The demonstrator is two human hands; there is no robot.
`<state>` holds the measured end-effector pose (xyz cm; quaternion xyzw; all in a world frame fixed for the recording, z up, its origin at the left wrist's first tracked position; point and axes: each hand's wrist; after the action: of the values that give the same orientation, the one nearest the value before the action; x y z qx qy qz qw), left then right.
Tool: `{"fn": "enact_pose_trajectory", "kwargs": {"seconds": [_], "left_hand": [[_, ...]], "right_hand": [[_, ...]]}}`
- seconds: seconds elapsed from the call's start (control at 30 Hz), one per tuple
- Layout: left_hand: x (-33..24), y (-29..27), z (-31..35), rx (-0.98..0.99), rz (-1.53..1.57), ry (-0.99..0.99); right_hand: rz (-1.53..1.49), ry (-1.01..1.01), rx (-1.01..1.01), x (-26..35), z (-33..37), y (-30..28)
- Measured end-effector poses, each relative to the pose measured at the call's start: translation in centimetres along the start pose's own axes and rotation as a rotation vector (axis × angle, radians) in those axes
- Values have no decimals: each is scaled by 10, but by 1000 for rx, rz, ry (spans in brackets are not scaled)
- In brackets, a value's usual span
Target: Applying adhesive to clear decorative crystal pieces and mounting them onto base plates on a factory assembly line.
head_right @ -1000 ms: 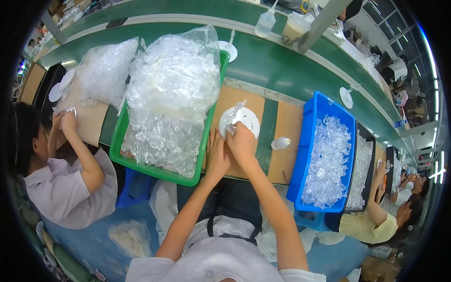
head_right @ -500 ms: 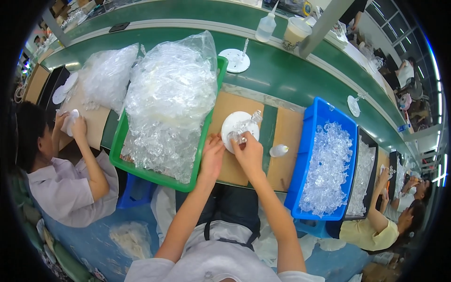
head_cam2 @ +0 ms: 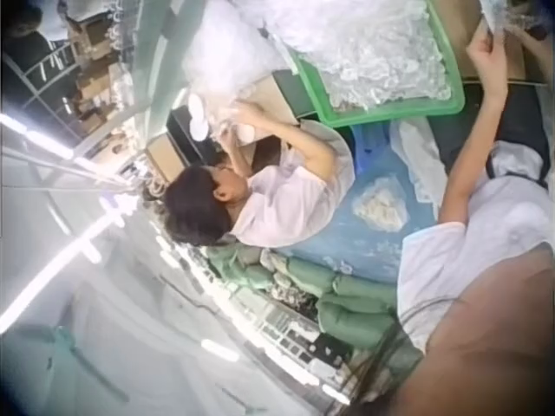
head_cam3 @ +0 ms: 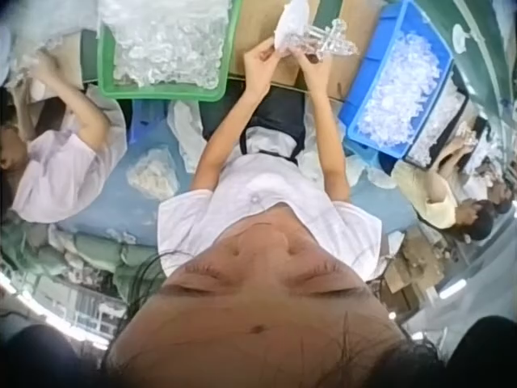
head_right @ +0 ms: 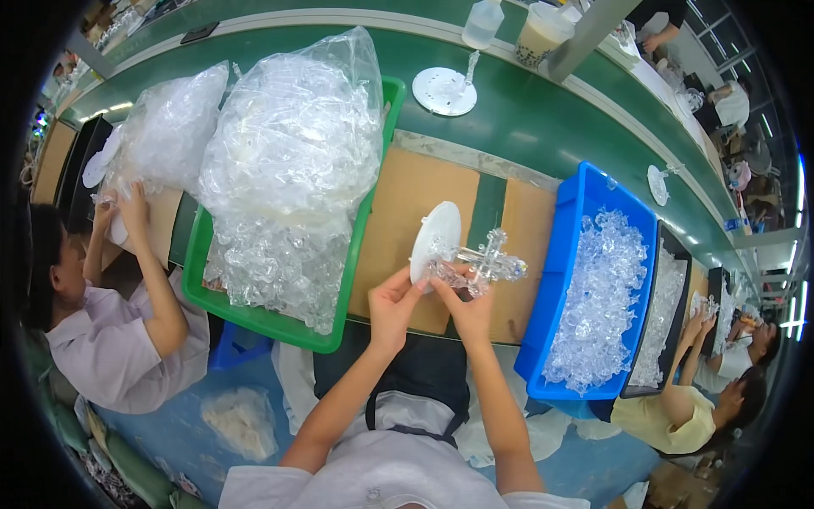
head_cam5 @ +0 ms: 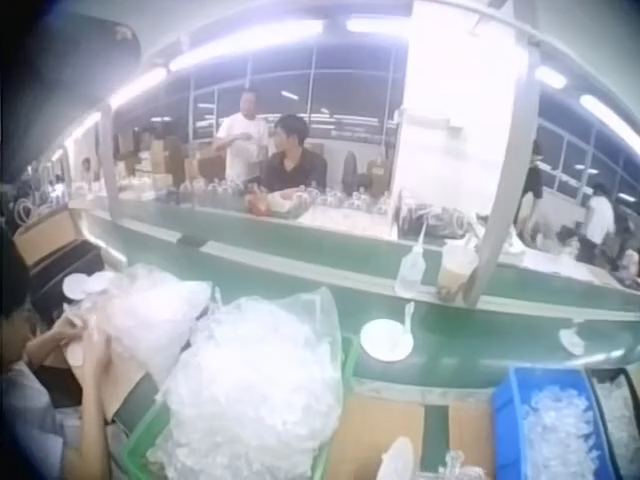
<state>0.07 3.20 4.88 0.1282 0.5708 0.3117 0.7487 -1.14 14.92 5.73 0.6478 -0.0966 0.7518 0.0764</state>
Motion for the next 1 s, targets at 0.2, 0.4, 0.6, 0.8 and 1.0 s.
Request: {"fn": "enact_pose_trajectory", "kwargs": {"seconds": [0.2,0.4,0.6,0.8,1.0], "left_hand": [[-4,1,11,0,-65,36],[-3,-2,10,22,-59,67],[2,-6,12,-8,-118,124],[-7,-10,12,7,-83,101],[-9,-11,7,50,-115,129]], "right_hand": [[-183,72,-35,2,9,-3],[25,13,2,9,8,-9],[163,-53,98,9,3,-15],[185,-15,154,27,0,-11],[478,-252,220,38,-6,-17]]}}
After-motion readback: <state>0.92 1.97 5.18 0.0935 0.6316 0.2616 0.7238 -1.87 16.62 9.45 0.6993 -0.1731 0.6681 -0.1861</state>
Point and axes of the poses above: each hand's wrist, its own z-axis away from the middle knuckle, its own y-axis out of the palm, x = y × z, and after that the axes turned 8 degrees about -x, right-handed
